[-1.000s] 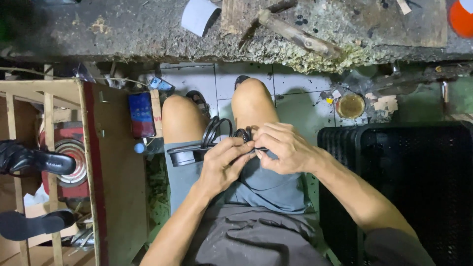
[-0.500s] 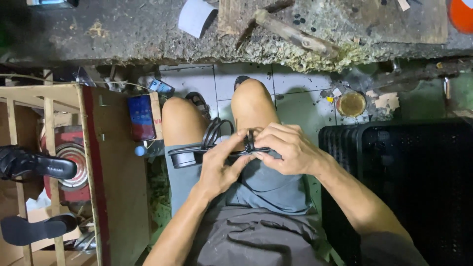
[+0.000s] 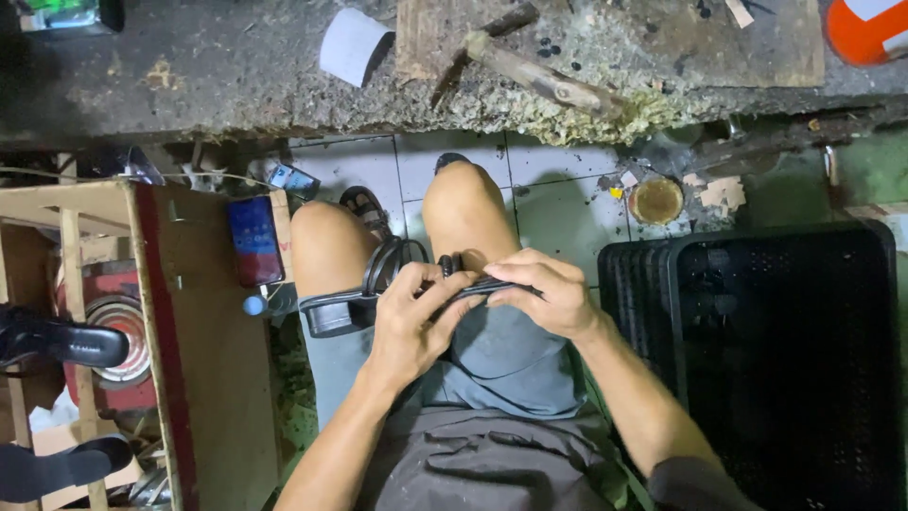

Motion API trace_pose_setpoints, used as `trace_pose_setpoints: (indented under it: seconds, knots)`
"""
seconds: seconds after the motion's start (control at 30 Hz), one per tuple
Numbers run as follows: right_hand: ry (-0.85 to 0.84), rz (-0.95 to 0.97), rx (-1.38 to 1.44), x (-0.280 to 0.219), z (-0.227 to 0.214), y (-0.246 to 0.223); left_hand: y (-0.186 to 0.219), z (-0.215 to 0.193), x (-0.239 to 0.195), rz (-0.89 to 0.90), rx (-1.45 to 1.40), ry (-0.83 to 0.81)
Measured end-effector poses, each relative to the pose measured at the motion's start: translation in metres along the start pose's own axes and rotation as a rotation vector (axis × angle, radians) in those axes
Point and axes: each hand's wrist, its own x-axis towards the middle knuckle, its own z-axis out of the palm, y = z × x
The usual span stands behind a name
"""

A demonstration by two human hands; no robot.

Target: Assembling sandals by applying adhesive to the soles and uppers and then pressing them together.

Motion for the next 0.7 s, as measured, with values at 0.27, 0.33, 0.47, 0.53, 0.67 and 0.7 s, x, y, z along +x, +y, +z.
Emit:
trace_pose_setpoints:
  seconds: [0.27,0.33,0.47,0.53,0.67,0.7]
  knots:
    - [-0.057,0.026,0.134,-0.001,-0.004,0.000,0.006,0.000,-0.004,0.042,-0.008,0.019]
    - [-0.086,-0.055,0.043,0.015,-0.010,-0.013,0.006,0.000,-0.003,0.044,-0.021,0.010]
    - [-0.128,-0.141,-0.068,0.022,-0.008,-0.020,0.004,0.002,-0.006,0.012,-0.033,0.031]
    - [-0.126,-0.094,-0.012,0.014,-0.004,-0.012,0.004,0.003,-0.009,-0.026,-0.096,0.048]
    - [-0.103,-0.043,0.014,0.016,0.003,-0.013,-0.003,0.002,-0.013,-0.065,-0.124,0.068]
    - [-0.105,-0.040,0.014,0.018,0.005,-0.019,-0.003,0.001,-0.016,-0.068,-0.125,0.068]
